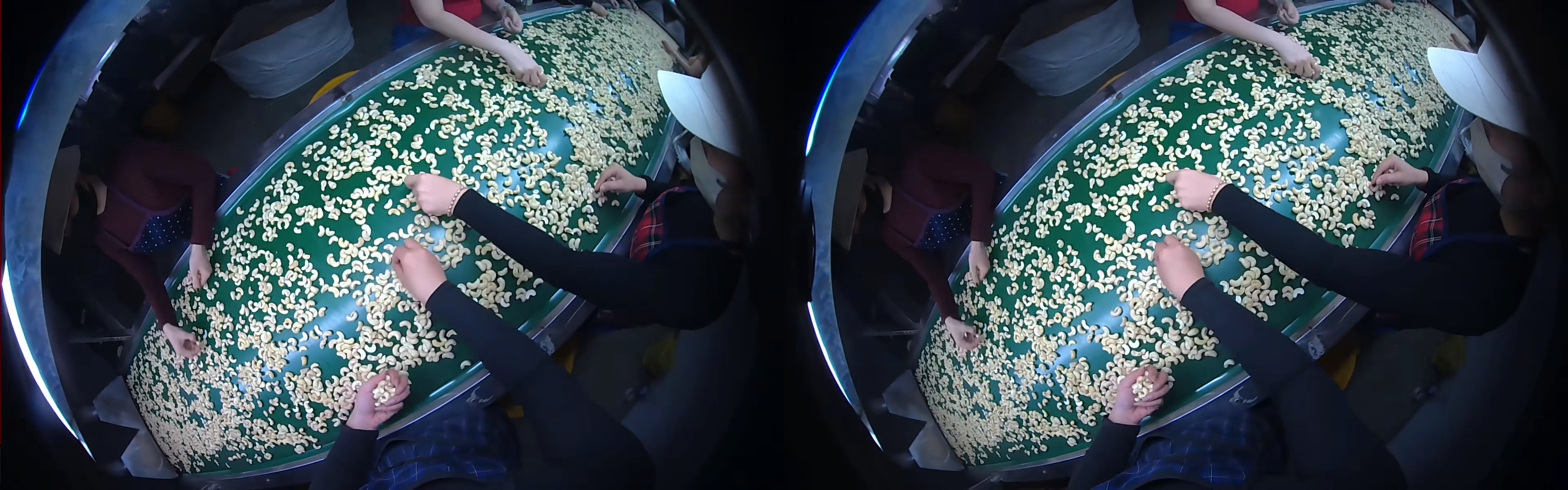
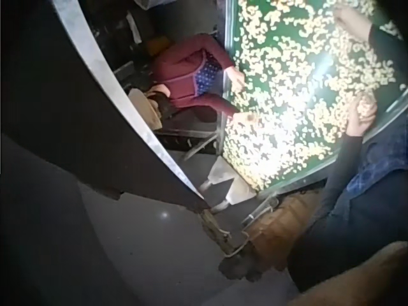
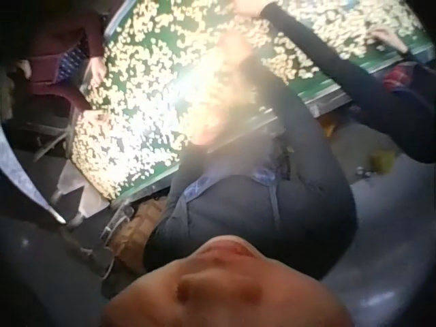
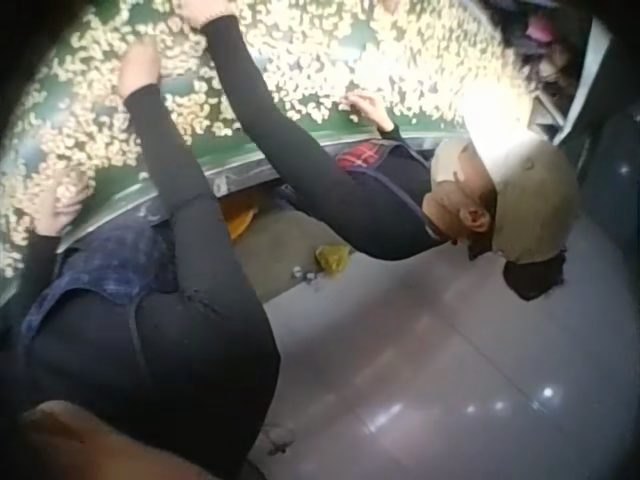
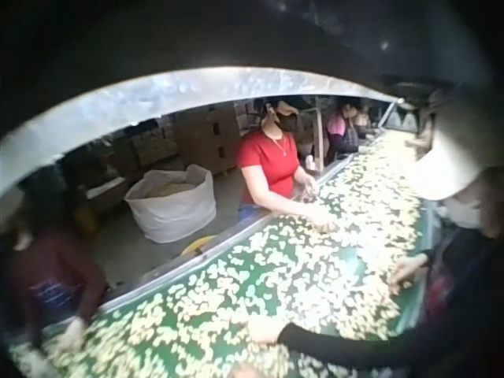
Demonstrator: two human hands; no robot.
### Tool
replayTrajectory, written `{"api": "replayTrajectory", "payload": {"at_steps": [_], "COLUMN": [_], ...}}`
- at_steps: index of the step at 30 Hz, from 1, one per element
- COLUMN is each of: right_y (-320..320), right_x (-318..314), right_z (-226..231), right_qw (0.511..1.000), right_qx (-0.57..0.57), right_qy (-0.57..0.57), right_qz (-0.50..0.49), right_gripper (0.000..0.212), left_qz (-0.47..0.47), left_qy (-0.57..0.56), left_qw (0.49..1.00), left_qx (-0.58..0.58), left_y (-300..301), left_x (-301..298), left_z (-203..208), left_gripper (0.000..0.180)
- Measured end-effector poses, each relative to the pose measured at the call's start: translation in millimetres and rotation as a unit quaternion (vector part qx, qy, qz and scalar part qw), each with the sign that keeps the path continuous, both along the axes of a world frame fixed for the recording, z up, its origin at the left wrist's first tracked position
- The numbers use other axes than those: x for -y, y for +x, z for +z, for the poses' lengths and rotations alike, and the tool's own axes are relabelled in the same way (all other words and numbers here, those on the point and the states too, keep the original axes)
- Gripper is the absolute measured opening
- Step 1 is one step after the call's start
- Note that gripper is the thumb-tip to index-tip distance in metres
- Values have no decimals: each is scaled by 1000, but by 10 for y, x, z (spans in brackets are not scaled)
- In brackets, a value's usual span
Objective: The person sorts cashew nuts moving along a conveyor belt by picking through them and collecting selected nuts by hand.
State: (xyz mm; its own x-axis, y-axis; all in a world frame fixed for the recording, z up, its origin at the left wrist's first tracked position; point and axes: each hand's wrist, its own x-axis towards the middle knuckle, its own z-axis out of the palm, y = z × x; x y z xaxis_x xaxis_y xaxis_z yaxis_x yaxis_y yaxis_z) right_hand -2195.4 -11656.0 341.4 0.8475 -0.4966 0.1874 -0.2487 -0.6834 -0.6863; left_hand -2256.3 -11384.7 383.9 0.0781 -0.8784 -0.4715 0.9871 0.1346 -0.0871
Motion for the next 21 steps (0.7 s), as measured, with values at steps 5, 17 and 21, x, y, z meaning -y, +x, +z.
{"api": "replayTrajectory", "payload": {"at_steps": [5,17,21], "right_y": [-59,116,160], "right_x": [173,722,862], "right_z": [65,244,117], "right_qw": [984,962,794], "right_qx": [15,-116,-25], "right_qy": [145,220,600], "right_qz": [98,116,95], "right_gripper": [5,10,16], "left_qz": [-8,22,24], "left_qy": [21,-1,1], "left_qw": [1000,999,999], "left_qx": [11,32,34], "left_y": [-115,-102,-119], "left_x": [101,579,747], "left_z": [2,16,26], "left_gripper": [30,34,33]}}
